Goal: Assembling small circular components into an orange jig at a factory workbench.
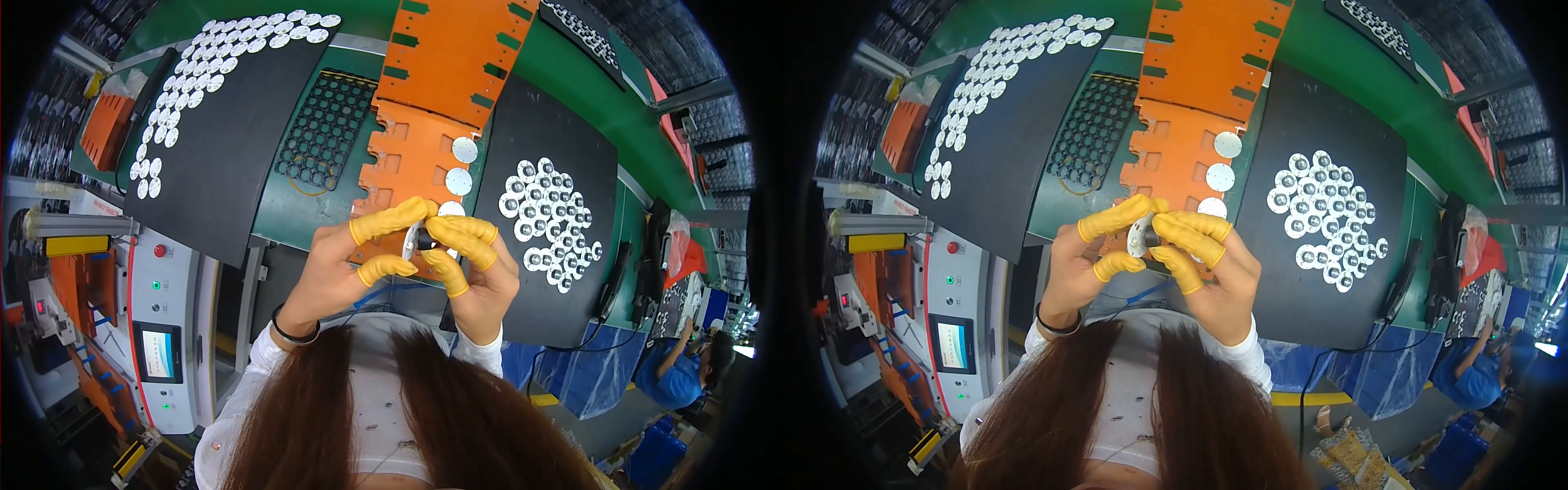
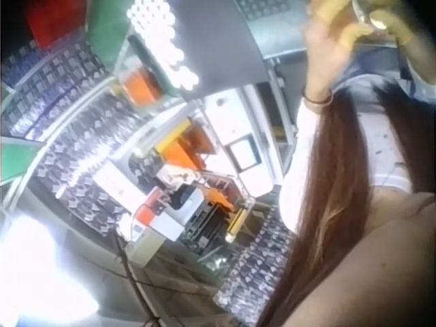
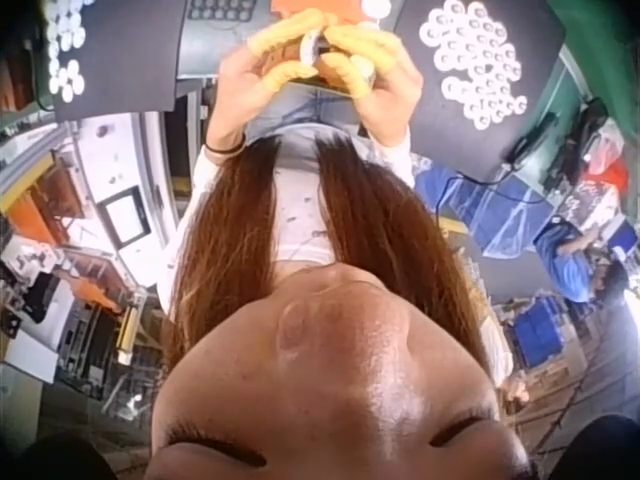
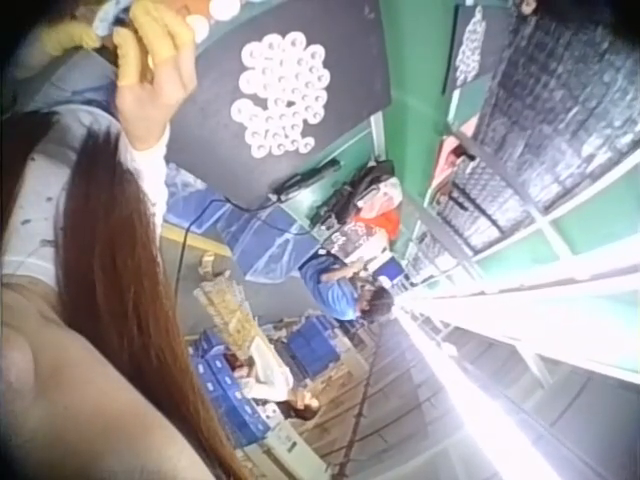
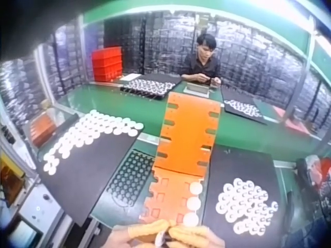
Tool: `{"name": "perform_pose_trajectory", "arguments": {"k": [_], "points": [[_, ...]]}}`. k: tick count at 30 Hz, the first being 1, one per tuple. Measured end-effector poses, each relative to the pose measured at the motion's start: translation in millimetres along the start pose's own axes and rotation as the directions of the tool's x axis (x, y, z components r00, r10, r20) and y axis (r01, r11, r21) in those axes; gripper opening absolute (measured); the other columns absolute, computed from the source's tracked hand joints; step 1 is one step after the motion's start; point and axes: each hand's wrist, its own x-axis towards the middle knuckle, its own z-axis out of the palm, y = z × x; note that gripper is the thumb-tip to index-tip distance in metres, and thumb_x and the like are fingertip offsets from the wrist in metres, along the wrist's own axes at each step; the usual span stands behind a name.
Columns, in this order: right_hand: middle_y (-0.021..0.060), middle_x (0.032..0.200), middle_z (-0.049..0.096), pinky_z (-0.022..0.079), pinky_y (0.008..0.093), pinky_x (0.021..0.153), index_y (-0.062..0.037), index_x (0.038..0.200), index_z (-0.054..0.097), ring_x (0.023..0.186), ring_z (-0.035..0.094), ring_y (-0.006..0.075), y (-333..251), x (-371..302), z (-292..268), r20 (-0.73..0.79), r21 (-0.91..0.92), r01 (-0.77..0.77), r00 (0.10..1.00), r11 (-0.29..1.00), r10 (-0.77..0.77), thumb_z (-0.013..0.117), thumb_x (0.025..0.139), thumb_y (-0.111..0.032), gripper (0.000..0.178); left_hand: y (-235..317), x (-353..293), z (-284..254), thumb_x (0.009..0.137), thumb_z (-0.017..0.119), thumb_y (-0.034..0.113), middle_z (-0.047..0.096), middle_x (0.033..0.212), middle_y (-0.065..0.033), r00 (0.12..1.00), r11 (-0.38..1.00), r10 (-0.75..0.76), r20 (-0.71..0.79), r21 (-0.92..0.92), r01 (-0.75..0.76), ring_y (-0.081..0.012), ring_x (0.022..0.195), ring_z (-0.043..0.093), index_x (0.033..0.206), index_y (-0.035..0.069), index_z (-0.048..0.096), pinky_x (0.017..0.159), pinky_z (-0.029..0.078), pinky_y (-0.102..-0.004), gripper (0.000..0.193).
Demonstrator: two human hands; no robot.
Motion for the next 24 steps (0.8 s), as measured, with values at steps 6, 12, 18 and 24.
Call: {"name": "perform_pose_trajectory", "arguments": {"k": [6, 12, 18, 24], "points": [[0.0131, 0.099, 0.067, 0.055, 0.0295, 0.073, 0.0019, 0.103, 0.071, 0.085, 0.067, 0.0223, -4.0, 4.2, 4.8, -0.004, -0.204, 0.086, 0.996, 0.975, -0.089, 0.077, 0.076, 0.0, 0.027, -4.9, 0.7, 6.7, 0.081, 0.075, 0.008, 0.065, 0.125, -0.0127, 0.995, 0.981, -0.1, -0.01, -0.168, 0.097, -0.0214, 0.112, 0.063, 0.128, 0.0, 0.059, 0.095, 0.052, -0.0339, 0.051], [0.0123, 0.095, 0.065, 0.052, 0.0313, 0.075, 0.0018, 0.1, 0.072, 0.086, 0.064, 0.0231, 3.1, 1.7, 3.3, 0.023, -0.169, 0.09, 0.996, 0.982, -0.087, 0.079, 0.075, -0.001, 0.026, -17.6, 0.8, 1.1, 0.082, 0.074, 0.005, 0.062, 0.126, -0.0147, 0.993, 0.927, -0.107, 0.043, -0.356, 0.115, -0.0231, 0.112, 0.062, 0.13, -0.003, 0.055, 0.096, 0.053, -0.0364, 0.052], [0.0117, 0.101, 0.066, 0.053, 0.0321, 0.071, -0.0012, 0.106, 0.071, 0.085, 0.065, 0.026, 10.3, -6.6, 5.5, 0.001, -0.24, 0.143, 0.989, 0.96, -0.147, 0.079, 0.073, -0.002, 0.034, -16.9, -0.3, 1.0, 0.082, 0.074, 0.005, 0.064, 0.122, -0.0134, 0.987, 0.905, -0.155, 0.033, -0.396, 0.156, -0.0212, 0.109, 0.064, 0.127, -0.005, 0.056, 0.093, 0.054, -0.0345, 0.05], [0.0105, 0.102, 0.062, 0.05, 0.0367, 0.075, -0.0022, 0.109, 0.069, 0.089, 0.059, 0.0294, 11.2, -3.8, 5.9, 0.082, -0.43, 0.207, 0.978, 0.879, -0.19, 0.078, 0.07, 0.0, 0.04, -15.9, 0.6, 8.7, 0.083, 0.075, 0.006, 0.069, 0.109, -0.0133, 0.961, 0.889, -0.271, -0.057, -0.398, 0.227, -0.0189, 0.095, 0.069, 0.121, -0.006, 0.06, 0.083, 0.058, -0.0313, 0.043]]}}
